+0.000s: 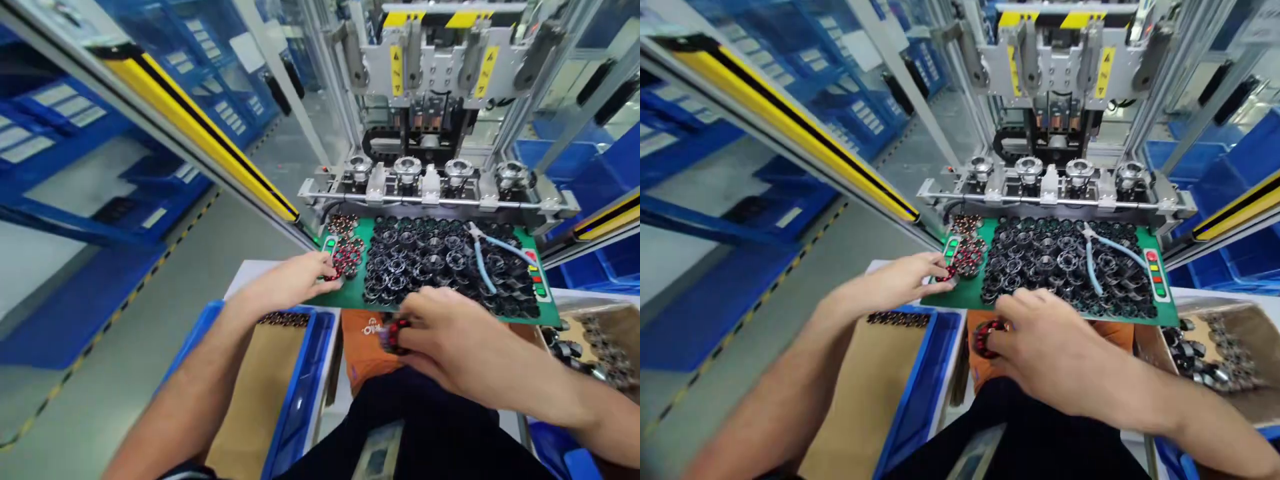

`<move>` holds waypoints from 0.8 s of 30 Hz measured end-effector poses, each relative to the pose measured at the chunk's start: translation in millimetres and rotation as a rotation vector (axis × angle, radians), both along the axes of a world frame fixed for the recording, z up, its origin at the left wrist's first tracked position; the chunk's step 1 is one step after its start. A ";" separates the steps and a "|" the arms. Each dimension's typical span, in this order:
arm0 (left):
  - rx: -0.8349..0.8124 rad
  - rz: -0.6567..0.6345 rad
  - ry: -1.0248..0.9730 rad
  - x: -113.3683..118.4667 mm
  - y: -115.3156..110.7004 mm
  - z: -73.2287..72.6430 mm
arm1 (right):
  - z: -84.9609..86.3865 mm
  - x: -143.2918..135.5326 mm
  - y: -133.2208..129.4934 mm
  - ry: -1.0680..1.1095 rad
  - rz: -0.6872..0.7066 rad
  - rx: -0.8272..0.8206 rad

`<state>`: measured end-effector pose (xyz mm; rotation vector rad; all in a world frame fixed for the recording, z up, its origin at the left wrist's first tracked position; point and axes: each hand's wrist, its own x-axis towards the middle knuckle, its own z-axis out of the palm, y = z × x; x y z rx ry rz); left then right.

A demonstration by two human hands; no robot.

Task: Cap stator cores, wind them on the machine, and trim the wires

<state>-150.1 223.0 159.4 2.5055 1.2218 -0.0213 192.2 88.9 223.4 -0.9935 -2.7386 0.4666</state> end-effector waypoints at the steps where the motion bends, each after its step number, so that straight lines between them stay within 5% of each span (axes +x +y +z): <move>1: -0.025 0.036 0.033 -14.9 -13.2 -20.5 | -18.0 -29.6 1.4 -0.069 0.040 -0.010; 5: -0.036 0.174 0.129 -41.3 -43.6 -82.1 | -83.6 -127.2 44.5 -0.243 -0.009 0.019; 9: 0.086 0.280 0.101 -32.6 -51.4 -105.7 | -115.3 -166.8 80.5 -0.336 -0.111 0.085; 12: 0.186 0.322 0.018 -24.2 -56.5 -103.6 | -105.5 -152.0 73.3 -0.362 -0.156 0.140; 18: 0.330 0.321 -0.311 -7.5 -67.3 -73.9 | -54.3 -55.2 24.2 -0.309 -0.316 0.301; 21: 0.381 0.162 -0.510 21.3 -66.0 -66.7 | -53.6 -28.0 18.3 -0.334 -0.425 0.396; 24: 0.381 0.103 -0.470 52.4 -65.0 -73.5 | -70.1 -34.9 21.4 -0.378 -0.369 0.360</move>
